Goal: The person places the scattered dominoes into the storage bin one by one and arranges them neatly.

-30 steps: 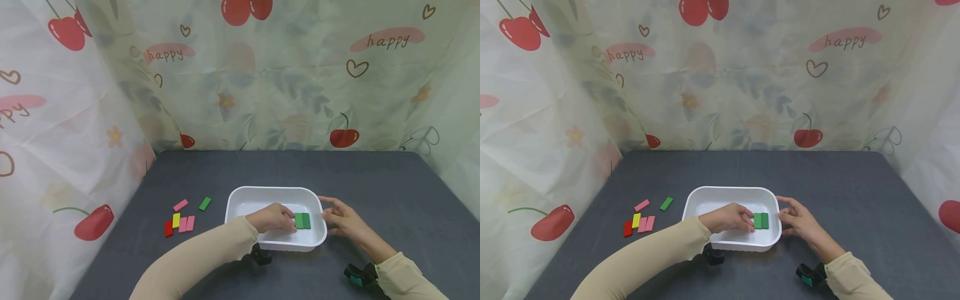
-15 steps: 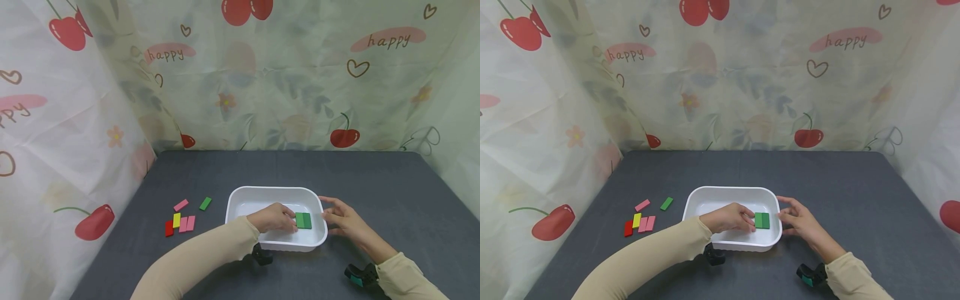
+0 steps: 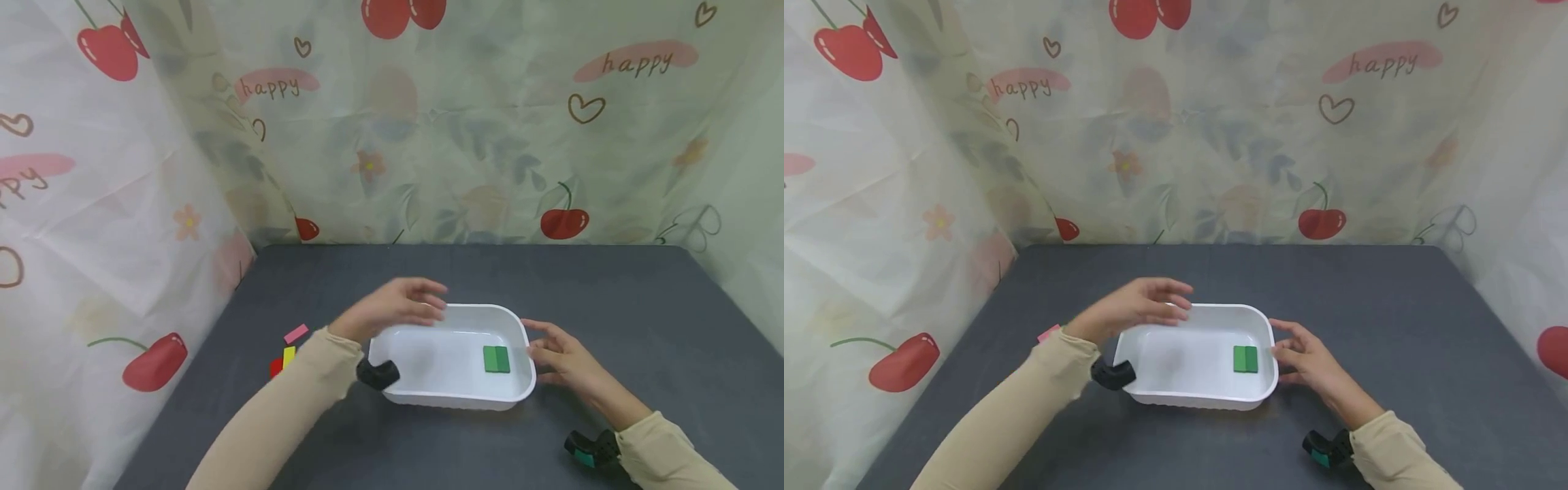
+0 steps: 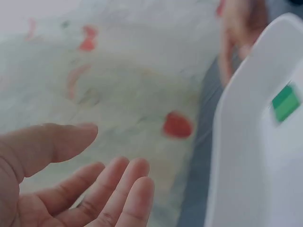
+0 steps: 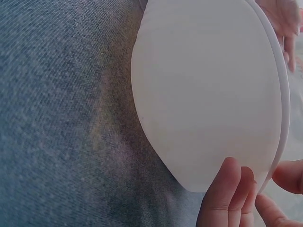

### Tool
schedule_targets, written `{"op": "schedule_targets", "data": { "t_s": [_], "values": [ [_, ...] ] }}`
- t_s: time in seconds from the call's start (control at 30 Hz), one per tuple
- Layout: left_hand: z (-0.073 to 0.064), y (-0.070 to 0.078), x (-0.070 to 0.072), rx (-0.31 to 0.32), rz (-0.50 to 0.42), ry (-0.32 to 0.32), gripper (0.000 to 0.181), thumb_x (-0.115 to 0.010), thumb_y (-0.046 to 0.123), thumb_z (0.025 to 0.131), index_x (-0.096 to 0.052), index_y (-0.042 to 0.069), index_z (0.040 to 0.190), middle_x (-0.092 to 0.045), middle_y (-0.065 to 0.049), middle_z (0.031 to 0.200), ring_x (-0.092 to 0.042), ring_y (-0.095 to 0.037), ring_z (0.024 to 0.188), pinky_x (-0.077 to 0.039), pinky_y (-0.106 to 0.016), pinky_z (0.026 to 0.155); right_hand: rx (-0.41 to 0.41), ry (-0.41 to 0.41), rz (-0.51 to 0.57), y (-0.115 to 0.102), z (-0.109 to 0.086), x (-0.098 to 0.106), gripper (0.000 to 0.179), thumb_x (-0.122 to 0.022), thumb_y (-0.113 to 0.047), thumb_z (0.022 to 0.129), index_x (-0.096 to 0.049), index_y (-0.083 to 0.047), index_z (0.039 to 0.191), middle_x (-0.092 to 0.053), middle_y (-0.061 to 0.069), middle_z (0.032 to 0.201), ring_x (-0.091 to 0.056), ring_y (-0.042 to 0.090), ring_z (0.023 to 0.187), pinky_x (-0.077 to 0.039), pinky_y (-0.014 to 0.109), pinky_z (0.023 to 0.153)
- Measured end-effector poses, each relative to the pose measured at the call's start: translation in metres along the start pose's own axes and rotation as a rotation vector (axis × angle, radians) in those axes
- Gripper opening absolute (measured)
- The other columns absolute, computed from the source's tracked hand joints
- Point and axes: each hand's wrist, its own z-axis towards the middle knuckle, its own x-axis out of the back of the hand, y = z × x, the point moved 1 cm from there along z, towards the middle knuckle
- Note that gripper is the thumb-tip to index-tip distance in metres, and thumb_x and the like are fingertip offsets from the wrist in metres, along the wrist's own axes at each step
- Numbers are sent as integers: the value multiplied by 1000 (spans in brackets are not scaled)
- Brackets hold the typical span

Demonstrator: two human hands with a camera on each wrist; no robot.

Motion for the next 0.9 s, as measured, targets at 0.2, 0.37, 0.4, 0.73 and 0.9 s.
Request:
{"op": "schedule_targets", "data": {
  "t_s": [0.2,0.37,0.4,0.73,0.9],
  "values": [
    [-38,-2,91,-68,167,185,56,-68,14,90,-46,15,141,-58,-13,131,-60,-27,116,-43,-47,103,-11,6,-13,-3,1,3,66,-61,-23,95,-28,-6,150,-59,21,115,-60,23,103,-55,45,81],
    [-49,-55,136,52,336,222,59,-69,14,89,-45,12,143,-54,-19,135,-57,-29,120,-42,-50,103,-21,7,-23,-3,0,2,67,-61,-24,95,-28,-6,150,-60,20,113,-60,23,102,-55,45,80],
    [-50,-64,140,73,353,215,59,-68,11,89,-45,9,143,-54,-22,135,-57,-31,119,-42,-50,102,-21,8,-23,-3,-1,2,67,-61,-24,95,-28,-6,150,-60,20,114,-60,23,103,-55,45,80],
    [-54,-112,147,165,376,225,58,-71,-5,79,-54,2,134,-60,-21,120,-60,-27,106,-52,-37,88,-24,11,-31,-2,-1,1,66,-61,-24,95,-29,-7,149,-60,19,113,-59,24,104,-55,46,82],
    [-49,-117,145,181,435,267,55,-73,-10,73,-63,6,124,-60,-12,103,-56,-20,92,-51,-28,76,-23,10,-27,-3,-2,1,66,-62,-25,95,-28,-7,149,-60,19,113,-59,24,104,-55,46,82]
  ]
}}
